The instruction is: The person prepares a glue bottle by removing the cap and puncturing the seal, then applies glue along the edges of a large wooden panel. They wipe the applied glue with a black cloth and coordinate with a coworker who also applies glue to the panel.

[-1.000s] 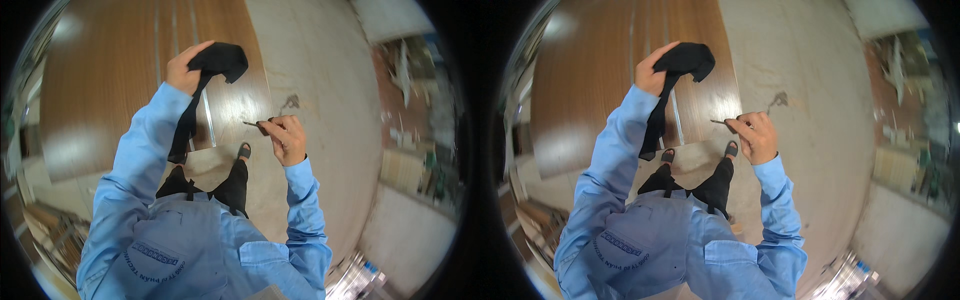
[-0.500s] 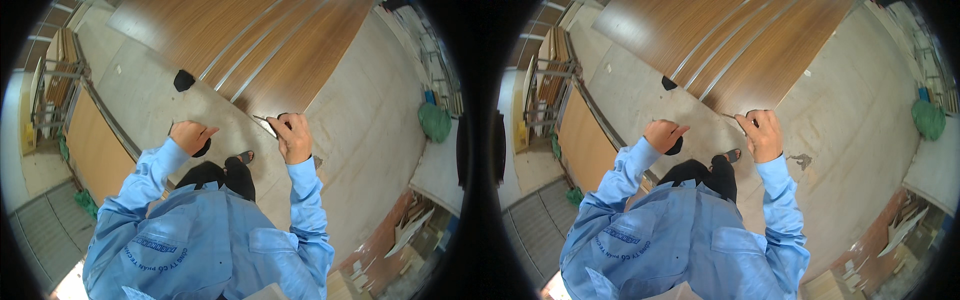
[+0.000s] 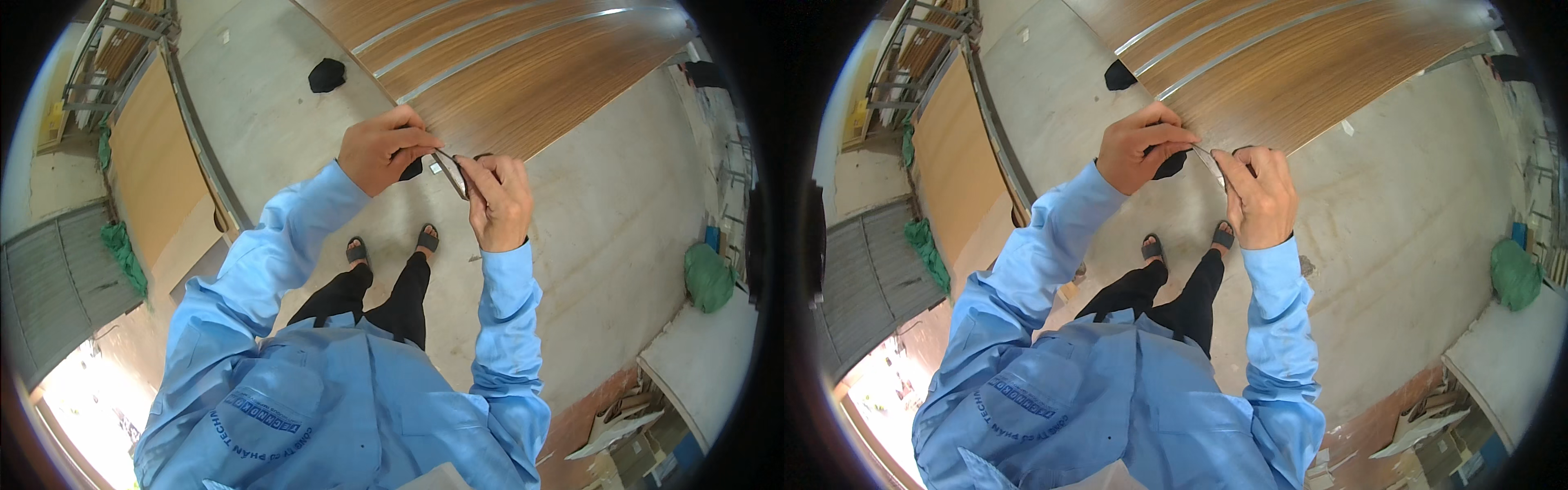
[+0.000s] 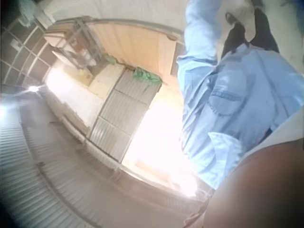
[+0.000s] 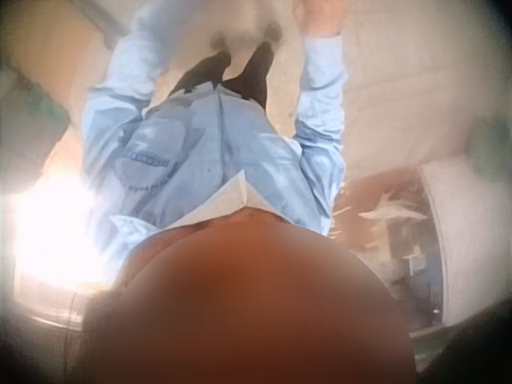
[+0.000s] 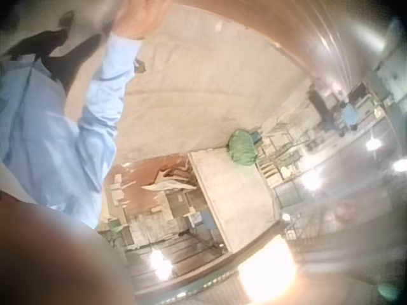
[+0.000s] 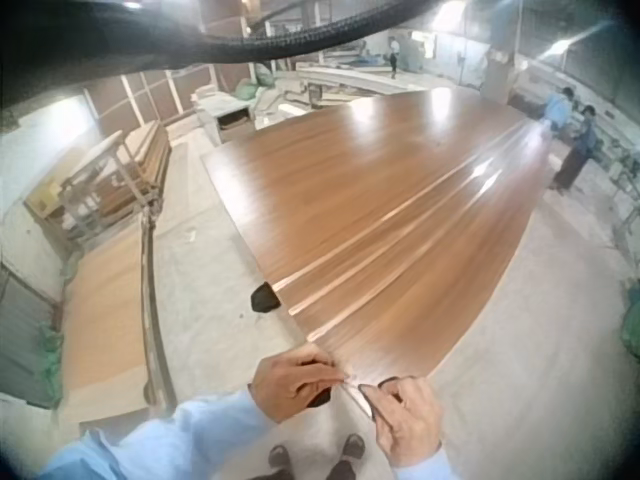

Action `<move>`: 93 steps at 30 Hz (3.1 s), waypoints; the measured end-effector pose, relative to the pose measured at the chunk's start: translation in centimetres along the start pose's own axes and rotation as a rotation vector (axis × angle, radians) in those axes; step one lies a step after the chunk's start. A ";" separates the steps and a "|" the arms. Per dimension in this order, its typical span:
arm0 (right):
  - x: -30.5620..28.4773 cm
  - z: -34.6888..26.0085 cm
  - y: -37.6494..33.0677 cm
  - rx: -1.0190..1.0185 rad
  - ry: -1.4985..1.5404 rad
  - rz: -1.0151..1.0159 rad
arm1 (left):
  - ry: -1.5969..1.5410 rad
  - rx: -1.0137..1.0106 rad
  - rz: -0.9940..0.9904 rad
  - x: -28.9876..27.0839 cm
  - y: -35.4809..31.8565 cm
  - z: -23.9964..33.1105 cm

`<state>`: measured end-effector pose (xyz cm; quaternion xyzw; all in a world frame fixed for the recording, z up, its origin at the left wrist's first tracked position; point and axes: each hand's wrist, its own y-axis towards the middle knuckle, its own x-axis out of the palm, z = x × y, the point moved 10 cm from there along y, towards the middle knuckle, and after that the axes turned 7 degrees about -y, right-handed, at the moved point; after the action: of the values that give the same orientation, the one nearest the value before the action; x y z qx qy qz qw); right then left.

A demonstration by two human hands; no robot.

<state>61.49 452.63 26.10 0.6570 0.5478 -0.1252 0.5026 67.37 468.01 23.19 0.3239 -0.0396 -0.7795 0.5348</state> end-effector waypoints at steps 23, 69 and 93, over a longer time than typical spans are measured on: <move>0.1 0.6 0.5 -0.067 0.014 -0.065 | 0.096 -0.073 0.142 0.0 0.3 0.1; -0.6 1.6 0.4 -0.033 0.011 -0.080 | 0.280 -0.080 0.061 1.2 1.4 0.2; -0.4 1.9 -0.4 0.077 0.040 -0.111 | 0.201 -0.031 0.076 0.5 0.9 1.3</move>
<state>61.75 450.88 25.32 0.6468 0.5881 -0.1606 0.4582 67.23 466.83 24.37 0.3904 0.0138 -0.7227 0.5702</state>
